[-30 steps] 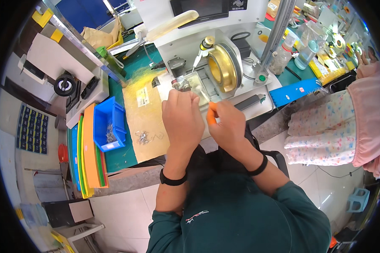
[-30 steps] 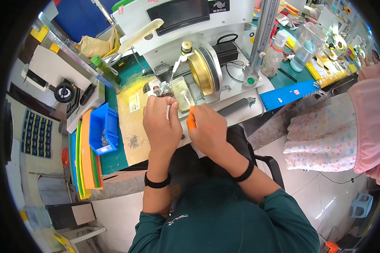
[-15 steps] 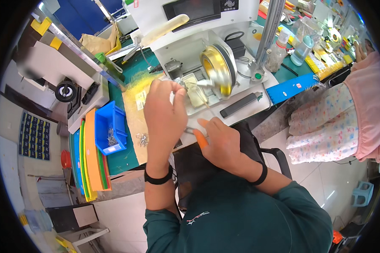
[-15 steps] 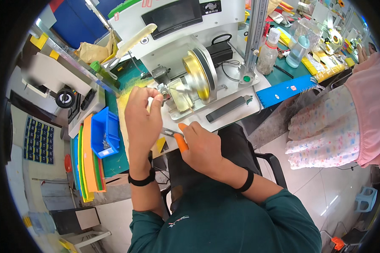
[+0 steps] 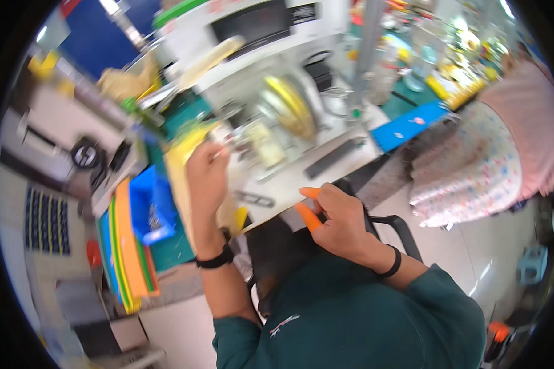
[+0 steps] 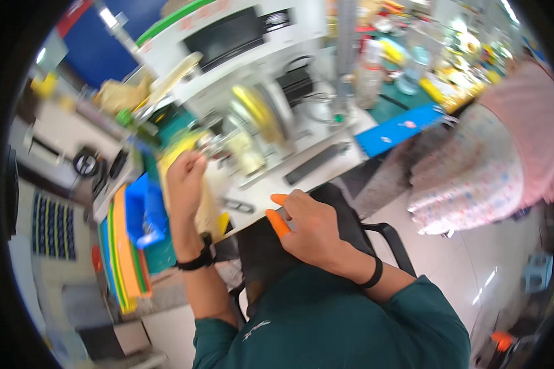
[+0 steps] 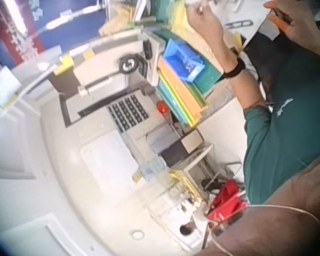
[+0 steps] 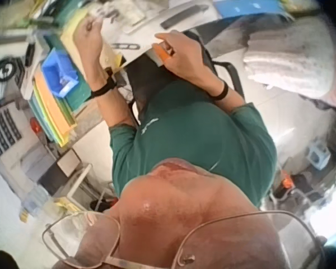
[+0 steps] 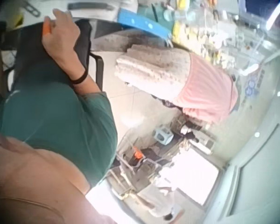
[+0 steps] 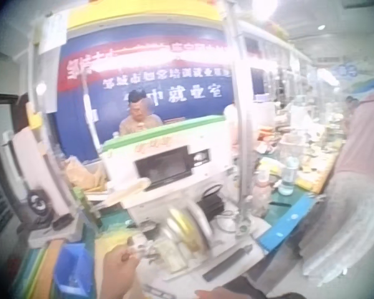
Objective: Using a small rotating lathe and precision tools to process metal components.
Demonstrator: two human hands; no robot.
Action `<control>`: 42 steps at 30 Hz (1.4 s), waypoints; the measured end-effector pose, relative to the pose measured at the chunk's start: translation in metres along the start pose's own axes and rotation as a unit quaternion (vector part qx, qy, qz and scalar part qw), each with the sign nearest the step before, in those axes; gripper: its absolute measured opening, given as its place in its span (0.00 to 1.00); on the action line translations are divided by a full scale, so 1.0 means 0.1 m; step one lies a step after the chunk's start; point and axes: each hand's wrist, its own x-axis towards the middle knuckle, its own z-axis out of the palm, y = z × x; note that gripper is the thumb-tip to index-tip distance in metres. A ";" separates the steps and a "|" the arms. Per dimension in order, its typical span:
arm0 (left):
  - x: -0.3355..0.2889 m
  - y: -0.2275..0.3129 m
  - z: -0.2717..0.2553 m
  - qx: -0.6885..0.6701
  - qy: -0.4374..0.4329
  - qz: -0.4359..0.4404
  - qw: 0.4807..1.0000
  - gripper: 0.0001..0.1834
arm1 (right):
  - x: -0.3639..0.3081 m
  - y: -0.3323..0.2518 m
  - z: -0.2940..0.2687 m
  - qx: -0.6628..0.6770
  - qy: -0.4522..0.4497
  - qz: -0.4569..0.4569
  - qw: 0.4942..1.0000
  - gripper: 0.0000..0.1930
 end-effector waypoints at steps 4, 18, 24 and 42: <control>-0.07 -0.12 -0.05 -0.048 0.012 -0.015 0.999 0.03 | 0.13 0.51 -0.46 -0.050 0.135 0.063 0.988 0.12; -0.10 0.15 -0.05 0.023 0.038 -0.091 0.995 0.05 | 0.43 3.73 -1.90 -0.040 0.444 0.315 0.838 0.12; -0.09 0.32 0.10 0.065 0.059 -0.111 0.990 0.11 | 0.40 3.85 -1.99 -0.056 0.428 0.335 0.838 0.14; -0.11 0.44 0.10 0.127 0.060 -0.112 0.984 0.09 | 0.50 3.83 -1.93 -0.095 0.431 0.315 0.840 0.13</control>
